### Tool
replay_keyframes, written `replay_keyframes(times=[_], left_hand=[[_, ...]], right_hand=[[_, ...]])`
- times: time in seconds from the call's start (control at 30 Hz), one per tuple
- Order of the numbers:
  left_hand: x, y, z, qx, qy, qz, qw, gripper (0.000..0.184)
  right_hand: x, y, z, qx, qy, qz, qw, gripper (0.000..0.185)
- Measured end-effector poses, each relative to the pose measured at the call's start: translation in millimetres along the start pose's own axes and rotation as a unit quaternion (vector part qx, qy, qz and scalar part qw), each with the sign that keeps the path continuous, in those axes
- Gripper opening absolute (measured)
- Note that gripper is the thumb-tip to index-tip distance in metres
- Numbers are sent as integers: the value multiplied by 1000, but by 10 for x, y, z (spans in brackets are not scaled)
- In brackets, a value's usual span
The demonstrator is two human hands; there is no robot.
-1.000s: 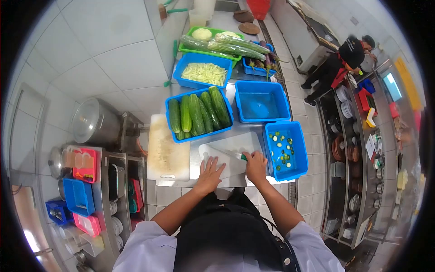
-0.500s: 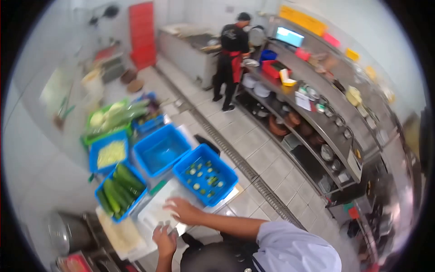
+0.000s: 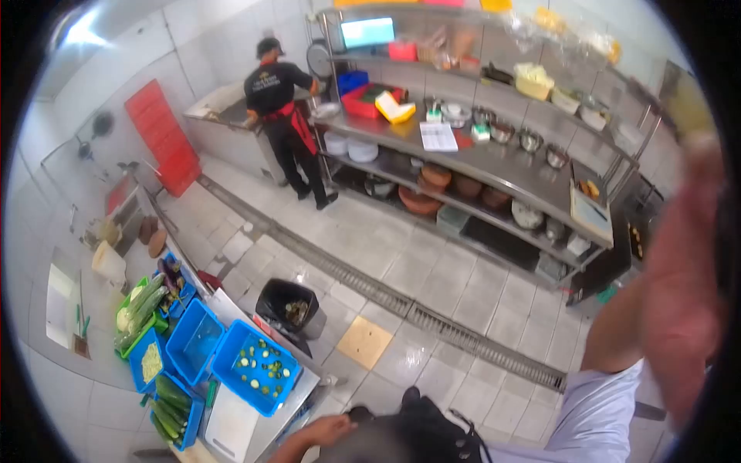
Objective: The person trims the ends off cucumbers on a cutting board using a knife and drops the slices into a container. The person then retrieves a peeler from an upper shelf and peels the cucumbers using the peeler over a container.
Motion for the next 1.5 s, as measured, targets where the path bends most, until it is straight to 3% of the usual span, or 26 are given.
replay_keyframes(times=[0.03,0.07,0.17,0.3,0.37,0.4,0.43,0.5,0.53,0.63,0.67,0.7,0.83,0.9,0.93,1.0,1.17,1.27,1.37,1.43,1.47,1.5], left_hand=[[-47,-37,161,23,-2,36,999,51],[-165,12,282,11,17,0,1000,46],[-440,296,680,-24,35,-20,999,43],[-394,573,1180,-48,-22,6,999,34],[149,431,1641,46,-117,166,978,27],[418,367,2032,88,-49,154,983,24],[615,404,2350,72,-121,174,975,26],[946,654,2898,-31,-181,89,979,28],[502,1024,3007,-25,-162,85,983,24],[-874,2081,2739,-12,34,74,997,25],[-411,2083,3228,-22,-35,52,998,28],[61,2081,3681,-41,-42,53,997,28],[701,2480,4542,-7,-15,41,999,40],[1067,2524,4654,55,-43,180,981,36],[1277,2465,4599,71,-25,177,981,36],[1505,2559,4989,107,28,126,986,53],[1352,2802,5611,123,66,61,988,53],[1346,2970,5658,156,79,43,984,53],[910,3403,6041,146,75,24,986,53],[567,3732,6458,94,63,5,994,53],[405,3886,6661,58,59,-7,997,53],[251,4045,6859,22,56,-14,998,53]], right_hand=[[33,-1,33,-101,42,-1,994,89],[33,-3,21,-133,77,-15,988,88],[-113,-7,-129,-164,111,-31,980,83],[-486,-102,-309,-190,111,-54,974,76],[-757,-225,-358,-195,123,-59,971,73],[-809,-337,-374,-189,147,-74,968,71],[-914,-426,-400,-186,153,-83,967,70],[-1135,-571,-412,-183,166,-97,964,66],[-1307,-661,-381,-187,164,-99,964,65],[-1925,-878,-326,-208,143,-107,962,60],[-2123,-968,-288,-207,149,-105,961,58],[-2279,-1042,-297,-207,162,-109,959,57],[-2893,-1257,-367,-208,158,-111,959,50],[-3176,-1304,-369,-213,142,-112,960,47],[-3349,-1347,-402,-217,135,-111,960,45],[-3660,-1436,-515,-219,134,-110,960,42],[-4500,-1673,-811,-201,144,-118,962,34],[-5219,-1701,-1078,-221,99,-126,962,29],[-6043,-1788,-1541,-269,38,-105,957,25],[-6779,-1976,-2006,-323,-87,-59,940,22],[-7212,-2156,-2198,-317,-167,-39,933,20],[-7677,-2334,-2289,-274,-175,-100,940,7]])
Point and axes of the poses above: each hand's wrist, its own z-axis towards the middle knuckle, its own y-axis out of the back of the hand, x = y × z, the point moved 5 cm from there along z, towards the middle knuckle, and after that the axes turned 3 degrees about z, right-handed, at the moved point
